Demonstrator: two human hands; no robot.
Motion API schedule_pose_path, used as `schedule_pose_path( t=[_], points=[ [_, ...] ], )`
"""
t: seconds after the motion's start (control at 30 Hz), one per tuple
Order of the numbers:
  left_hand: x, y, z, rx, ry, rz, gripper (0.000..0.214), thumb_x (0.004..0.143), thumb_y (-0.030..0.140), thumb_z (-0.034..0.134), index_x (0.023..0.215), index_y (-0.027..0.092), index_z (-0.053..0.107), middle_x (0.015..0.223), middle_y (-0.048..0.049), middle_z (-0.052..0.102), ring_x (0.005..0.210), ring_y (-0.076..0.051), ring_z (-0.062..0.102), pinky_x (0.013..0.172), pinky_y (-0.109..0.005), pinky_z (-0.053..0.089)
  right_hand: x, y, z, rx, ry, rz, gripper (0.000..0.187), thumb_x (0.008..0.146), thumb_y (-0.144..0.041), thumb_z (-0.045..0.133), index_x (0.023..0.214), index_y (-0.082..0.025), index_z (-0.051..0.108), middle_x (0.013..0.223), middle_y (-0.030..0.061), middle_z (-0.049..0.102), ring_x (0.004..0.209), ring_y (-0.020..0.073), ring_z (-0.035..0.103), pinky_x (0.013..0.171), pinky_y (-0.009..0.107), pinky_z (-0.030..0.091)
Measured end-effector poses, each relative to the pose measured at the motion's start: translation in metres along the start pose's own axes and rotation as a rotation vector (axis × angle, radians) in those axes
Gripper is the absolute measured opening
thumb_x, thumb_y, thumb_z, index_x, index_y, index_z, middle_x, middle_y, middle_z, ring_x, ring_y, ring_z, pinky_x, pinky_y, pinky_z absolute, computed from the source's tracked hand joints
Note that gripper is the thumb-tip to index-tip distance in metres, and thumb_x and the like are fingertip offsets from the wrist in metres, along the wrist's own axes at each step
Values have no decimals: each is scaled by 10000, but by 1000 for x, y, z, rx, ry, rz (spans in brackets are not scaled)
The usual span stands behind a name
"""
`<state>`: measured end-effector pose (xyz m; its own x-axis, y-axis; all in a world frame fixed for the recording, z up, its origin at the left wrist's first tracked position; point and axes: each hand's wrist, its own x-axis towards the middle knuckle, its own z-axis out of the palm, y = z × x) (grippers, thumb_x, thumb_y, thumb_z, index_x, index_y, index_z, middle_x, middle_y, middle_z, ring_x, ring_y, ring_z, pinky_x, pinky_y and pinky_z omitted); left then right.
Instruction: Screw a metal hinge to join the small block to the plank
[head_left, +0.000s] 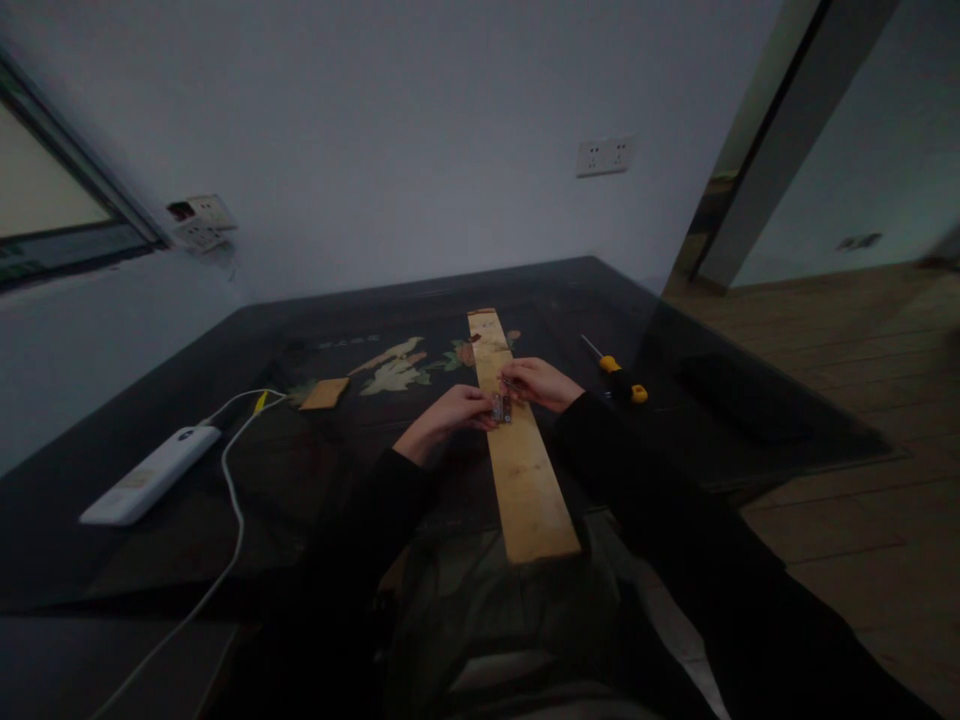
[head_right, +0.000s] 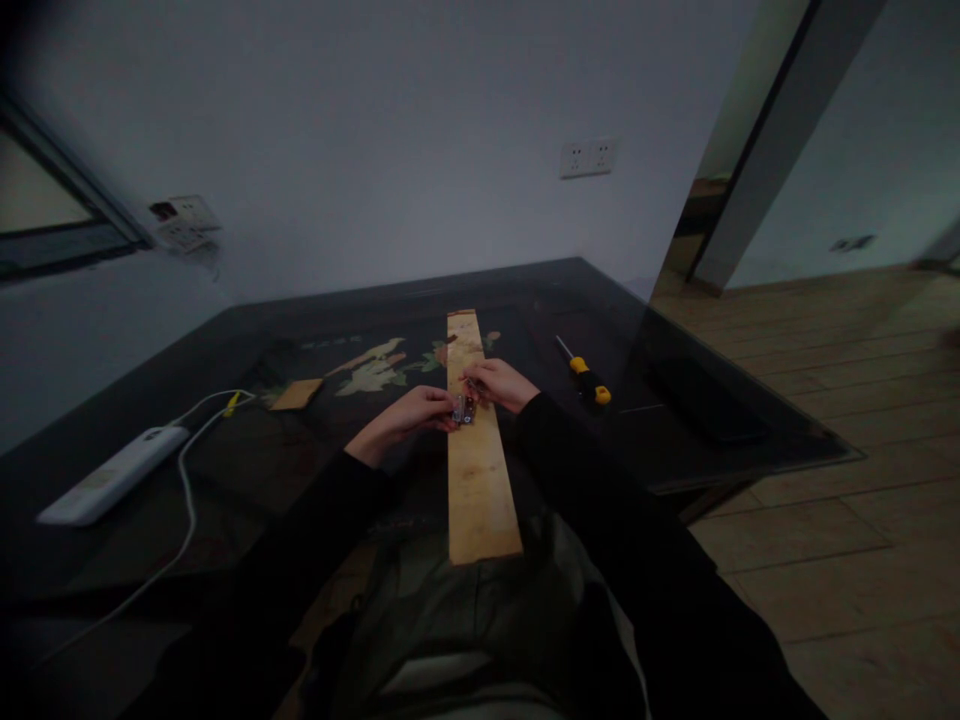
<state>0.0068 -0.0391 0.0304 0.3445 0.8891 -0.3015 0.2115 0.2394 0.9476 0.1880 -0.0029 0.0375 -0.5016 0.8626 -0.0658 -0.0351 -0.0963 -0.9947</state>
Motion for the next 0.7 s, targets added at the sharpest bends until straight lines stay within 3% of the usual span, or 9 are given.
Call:
schedule_pose_path(
  t=[0.1, 0.2, 0.3, 0.4, 0.53, 0.7],
  points=[
    [1, 1, 0, 30, 45, 20, 125, 859, 153, 613, 769, 90, 673, 671, -38, 682, 547, -61, 617, 594, -180, 510, 0, 0, 0, 90, 26, 75, 101, 843, -206, 525, 825, -149, 607, 620, 9, 612, 496, 89, 488, 469, 220, 329],
    [1, 2, 0, 64, 99, 41, 137, 853, 178, 630, 746, 98, 661, 643, -29, 663, 528, -51, 590, 534, -153, 459, 0, 2, -2, 34, -19, 64, 75, 791, -228, 612, 778, -156, 598, 573, -21, 556, 461, 73, 436, 436, 220, 263],
    [0, 3, 0, 92, 141, 63, 139, 846, 204, 636, 755, 101, 663, 646, -24, 653, 529, -52, 577, 497, -145, 408, -2, 2, -6, -105, -122, 25, 224, 717, -336, 715, 716, -166, 568, 530, -63, 482, 441, 54, 355, 436, 220, 202],
    [0, 4, -1, 141, 166, 82, 148, 824, 215, 639, 721, 110, 657, 601, -1, 614, 493, -49, 528, 473, -152, 361, -4, -2, -9, -297, -168, -62, 298, 650, -390, 764, 719, -156, 594, 606, -43, 543, 517, 62, 418, 494, 217, 273],
    [1, 2, -2, 212, 166, 116, 198, 816, 256, 621, 670, 123, 640, 489, 36, 505, 436, -50, 434, 441, -165, 292, -6, -7, -10, -532, -282, -156, 319, 586, -293, 800, 824, -150, 643, 743, -20, 627, 644, 93, 520, 611, 231, 382],
    [2, 0, -4, 203, 157, 119, 186, 809, 257, 611, 678, 128, 635, 492, 39, 490, 426, -48, 399, 436, -172, 261, -5, -2, -11, -517, -342, -177, 269, 599, -227, 772, 803, -159, 609, 845, 1, 660, 698, 108, 565, 652, 241, 431]
  ],
)
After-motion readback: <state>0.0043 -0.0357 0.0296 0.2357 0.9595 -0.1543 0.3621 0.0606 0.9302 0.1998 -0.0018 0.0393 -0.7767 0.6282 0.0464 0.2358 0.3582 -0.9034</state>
